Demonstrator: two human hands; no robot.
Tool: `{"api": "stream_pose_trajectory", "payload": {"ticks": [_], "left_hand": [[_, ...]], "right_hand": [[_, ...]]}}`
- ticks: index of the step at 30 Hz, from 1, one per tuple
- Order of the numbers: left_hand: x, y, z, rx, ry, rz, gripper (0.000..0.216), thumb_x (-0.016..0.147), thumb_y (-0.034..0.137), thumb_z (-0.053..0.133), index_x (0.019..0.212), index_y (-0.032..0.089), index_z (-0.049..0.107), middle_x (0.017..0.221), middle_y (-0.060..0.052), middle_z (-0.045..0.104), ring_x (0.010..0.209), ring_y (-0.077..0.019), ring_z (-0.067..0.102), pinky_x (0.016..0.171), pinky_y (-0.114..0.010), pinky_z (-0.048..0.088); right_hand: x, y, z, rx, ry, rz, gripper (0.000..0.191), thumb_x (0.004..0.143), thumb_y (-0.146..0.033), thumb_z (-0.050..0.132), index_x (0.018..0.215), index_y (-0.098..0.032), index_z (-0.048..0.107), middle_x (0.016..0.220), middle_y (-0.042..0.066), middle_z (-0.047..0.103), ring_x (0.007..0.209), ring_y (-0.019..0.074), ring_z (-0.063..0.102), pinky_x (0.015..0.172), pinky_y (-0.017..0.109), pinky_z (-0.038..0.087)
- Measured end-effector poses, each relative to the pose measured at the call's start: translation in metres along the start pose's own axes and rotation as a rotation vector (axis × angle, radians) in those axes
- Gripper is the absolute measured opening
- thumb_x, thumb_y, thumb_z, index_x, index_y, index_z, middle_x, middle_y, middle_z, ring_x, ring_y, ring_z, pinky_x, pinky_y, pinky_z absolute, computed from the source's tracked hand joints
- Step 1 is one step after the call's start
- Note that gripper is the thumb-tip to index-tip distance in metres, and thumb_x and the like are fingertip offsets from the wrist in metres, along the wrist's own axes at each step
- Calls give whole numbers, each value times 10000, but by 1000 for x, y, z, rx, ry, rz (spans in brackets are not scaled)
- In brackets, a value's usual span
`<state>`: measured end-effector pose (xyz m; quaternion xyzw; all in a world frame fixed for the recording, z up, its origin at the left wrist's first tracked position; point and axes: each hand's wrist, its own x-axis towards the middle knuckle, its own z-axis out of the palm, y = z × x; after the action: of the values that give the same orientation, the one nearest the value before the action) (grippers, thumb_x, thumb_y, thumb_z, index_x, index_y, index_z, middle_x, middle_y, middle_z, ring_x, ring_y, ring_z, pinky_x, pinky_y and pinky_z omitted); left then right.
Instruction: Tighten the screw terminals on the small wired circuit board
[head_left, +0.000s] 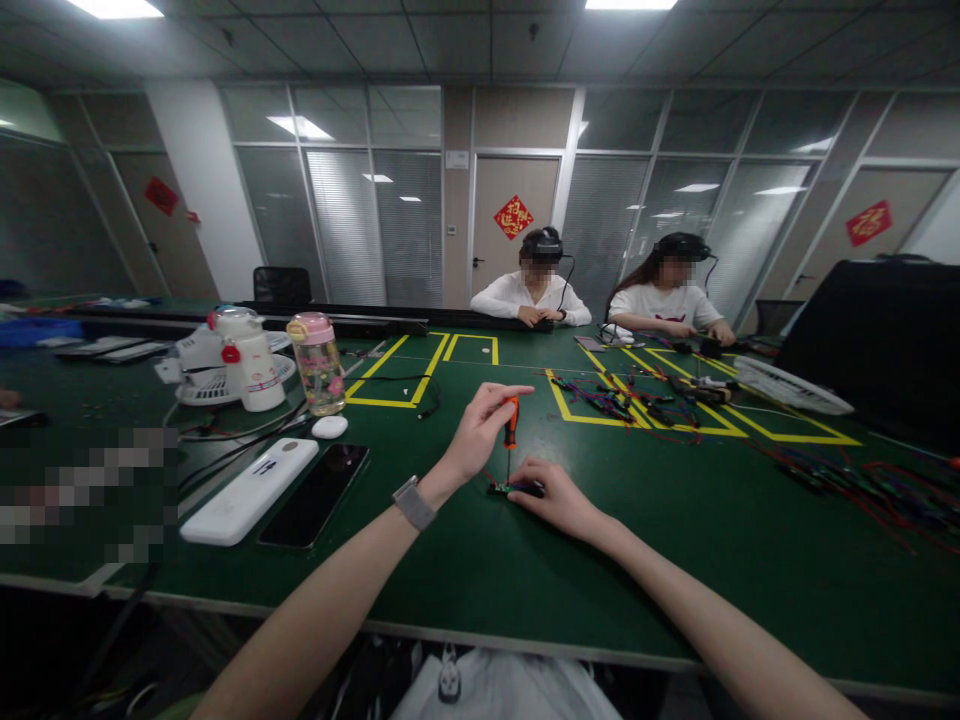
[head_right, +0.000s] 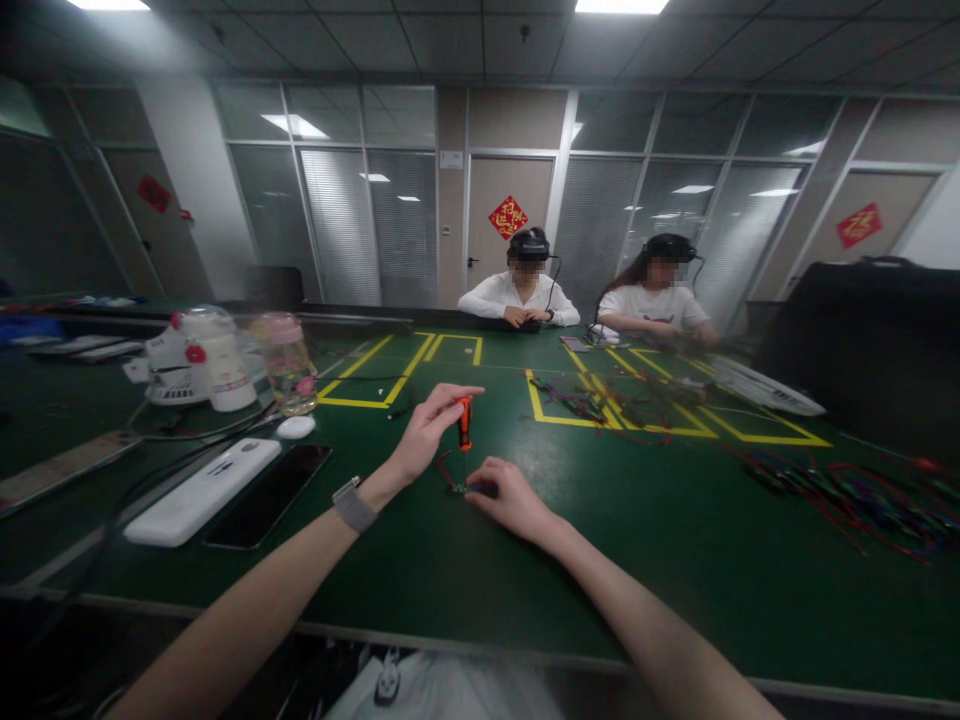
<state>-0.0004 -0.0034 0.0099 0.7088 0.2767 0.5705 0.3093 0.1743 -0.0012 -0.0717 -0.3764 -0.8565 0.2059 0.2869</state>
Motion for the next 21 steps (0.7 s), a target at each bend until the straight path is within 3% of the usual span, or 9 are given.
{"api": "stream_pose_trajectory", "payload": {"ticks": [3,8,13,16,21], "left_hand": [[0,-1,0,-177,-77,-38,309,930,231,470,1191,196,631,1241,-94,582,1144,-219,573,945,-351,491],[3,-4,-2,-322,-108,-104,293,897,268,561,1161,142,584,1175,-132,633,991,-205,659,881,-371,538],[3,-5,-5,-80,-7,-32,195,792,249,699,955,148,665,901,-45,630,780,-136,616,724,-271,526],[0,-3,-4,129,51,59,124,802,265,701,877,168,687,870,-23,570,775,-127,571,694,-241,486],[-5,2,-1,252,8,208,279,975,260,420,1114,212,658,1070,-68,590,995,-175,581,903,-314,468]], "right_hand": [[0,0,0,3,1,-3,94,826,-198,673,896,-157,720,851,50,626,771,174,579,727,293,462],[0,1,0,7,2,-4,107,822,-184,674,913,-157,724,842,48,628,769,171,580,717,283,457],[-1,0,0,1,4,2,110,825,-192,671,914,-160,726,851,51,632,777,173,583,727,290,461],[-1,0,0,6,6,2,104,824,-202,674,909,-164,723,857,50,631,769,170,581,727,291,466],[0,-1,0,-4,8,6,94,813,-183,678,894,-161,720,847,51,632,773,176,586,720,294,466]]}}
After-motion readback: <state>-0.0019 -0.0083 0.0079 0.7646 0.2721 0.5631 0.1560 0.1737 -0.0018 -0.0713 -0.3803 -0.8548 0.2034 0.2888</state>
